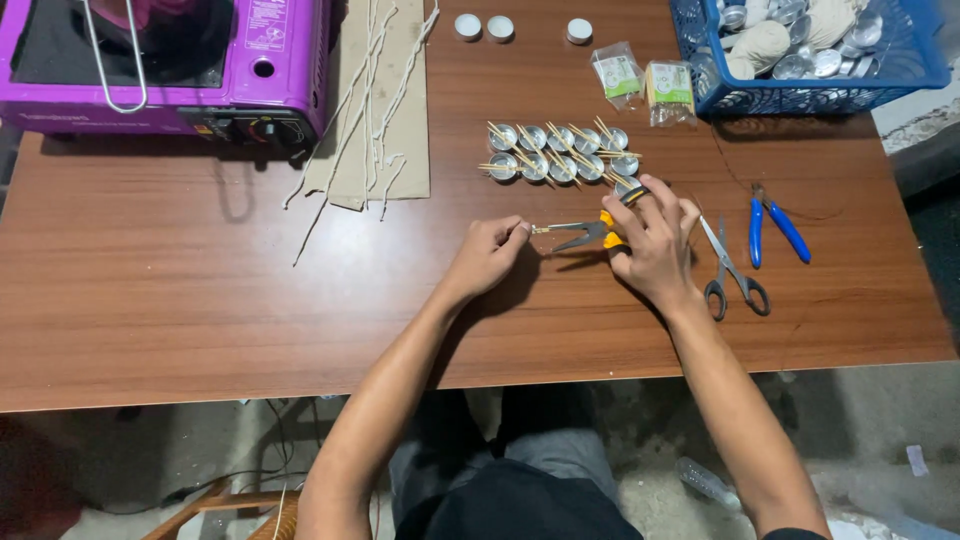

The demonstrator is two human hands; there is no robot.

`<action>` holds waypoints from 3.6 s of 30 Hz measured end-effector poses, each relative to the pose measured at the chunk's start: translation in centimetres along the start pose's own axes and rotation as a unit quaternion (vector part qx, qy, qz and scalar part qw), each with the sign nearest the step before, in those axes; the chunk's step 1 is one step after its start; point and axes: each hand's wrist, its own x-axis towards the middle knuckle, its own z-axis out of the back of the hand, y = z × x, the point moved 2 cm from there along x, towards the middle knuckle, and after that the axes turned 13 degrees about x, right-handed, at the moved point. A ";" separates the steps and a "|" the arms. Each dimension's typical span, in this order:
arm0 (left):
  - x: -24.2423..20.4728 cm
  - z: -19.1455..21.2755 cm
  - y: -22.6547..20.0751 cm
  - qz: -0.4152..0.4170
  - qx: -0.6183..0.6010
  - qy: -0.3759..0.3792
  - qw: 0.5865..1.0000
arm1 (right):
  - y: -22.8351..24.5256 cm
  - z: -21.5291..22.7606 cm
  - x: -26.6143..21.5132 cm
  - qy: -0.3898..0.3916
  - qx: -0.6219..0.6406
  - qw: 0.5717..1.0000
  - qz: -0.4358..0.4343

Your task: Preparing candle wicks by cutting them to length and attaching them to metal wick tabs

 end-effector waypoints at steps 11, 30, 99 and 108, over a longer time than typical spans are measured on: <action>0.0 -0.8 0.8 0.021 -0.002 0.014 1.000 | -1.3 -0.1 -1.7 -0.157 -0.086 0.982 0.060; -0.5 -0.5 -0.9 0.012 0.033 0.044 0.998 | -0.6 -0.8 -1.7 -0.178 -0.090 0.979 0.039; -0.9 -0.2 -3.1 -0.034 0.002 -0.001 0.999 | 10.1 -0.7 5.8 -0.118 0.577 0.589 -0.553; -1.6 -1.6 -1.3 -0.189 0.426 -0.179 0.866 | 7.8 -2.6 4.0 -0.176 0.527 0.616 -0.558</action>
